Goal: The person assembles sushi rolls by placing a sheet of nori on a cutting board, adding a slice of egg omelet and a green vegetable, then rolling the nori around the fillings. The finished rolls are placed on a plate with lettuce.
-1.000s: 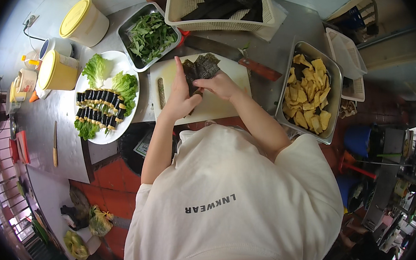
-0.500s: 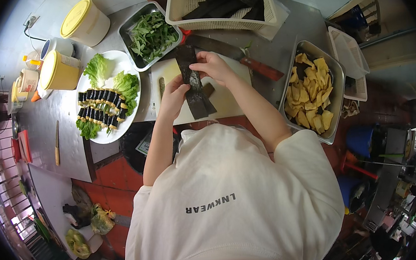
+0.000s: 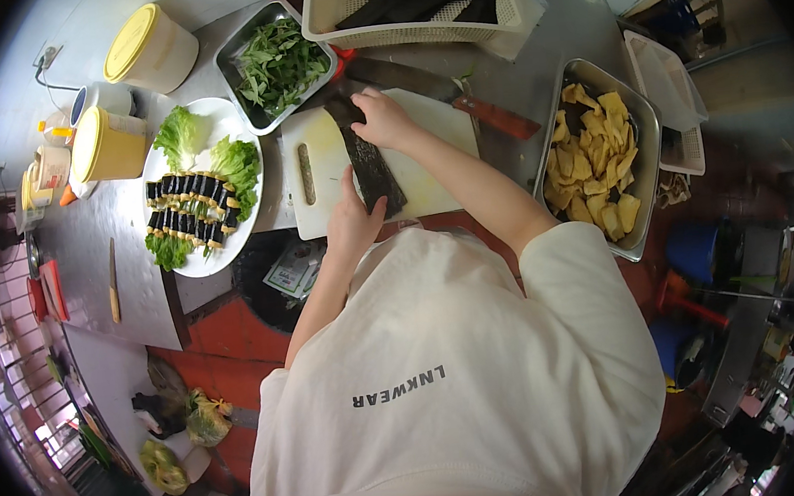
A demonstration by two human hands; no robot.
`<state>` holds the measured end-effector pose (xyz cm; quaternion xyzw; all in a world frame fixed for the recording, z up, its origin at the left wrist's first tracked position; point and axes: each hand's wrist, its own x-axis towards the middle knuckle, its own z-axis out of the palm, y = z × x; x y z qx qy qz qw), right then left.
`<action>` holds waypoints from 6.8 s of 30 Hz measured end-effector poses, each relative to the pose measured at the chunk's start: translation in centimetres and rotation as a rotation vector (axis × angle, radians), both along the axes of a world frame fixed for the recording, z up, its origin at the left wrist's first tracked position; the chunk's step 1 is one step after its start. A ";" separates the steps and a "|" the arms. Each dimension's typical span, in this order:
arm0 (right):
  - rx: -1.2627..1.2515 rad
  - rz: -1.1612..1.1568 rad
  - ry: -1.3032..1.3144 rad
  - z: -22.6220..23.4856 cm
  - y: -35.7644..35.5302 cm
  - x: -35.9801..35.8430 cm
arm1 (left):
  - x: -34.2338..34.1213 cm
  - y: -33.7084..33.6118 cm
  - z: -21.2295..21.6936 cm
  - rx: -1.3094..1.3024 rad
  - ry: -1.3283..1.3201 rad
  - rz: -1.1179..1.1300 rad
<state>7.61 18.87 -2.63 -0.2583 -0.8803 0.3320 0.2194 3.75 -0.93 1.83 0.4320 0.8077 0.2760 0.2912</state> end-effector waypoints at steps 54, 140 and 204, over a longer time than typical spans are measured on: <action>-0.989 0.099 -0.064 3.2 -4.3 4.6 | -6.1 3.5 -0.9 0.280 0.323 -0.369; -1.056 0.417 0.040 12.5 2.3 -10.9 | -5.1 2.2 -2.0 0.562 0.235 -0.178; -0.008 0.397 0.000 4.3 -6.4 9.5 | -7.7 3.4 -1.7 0.483 0.276 -0.400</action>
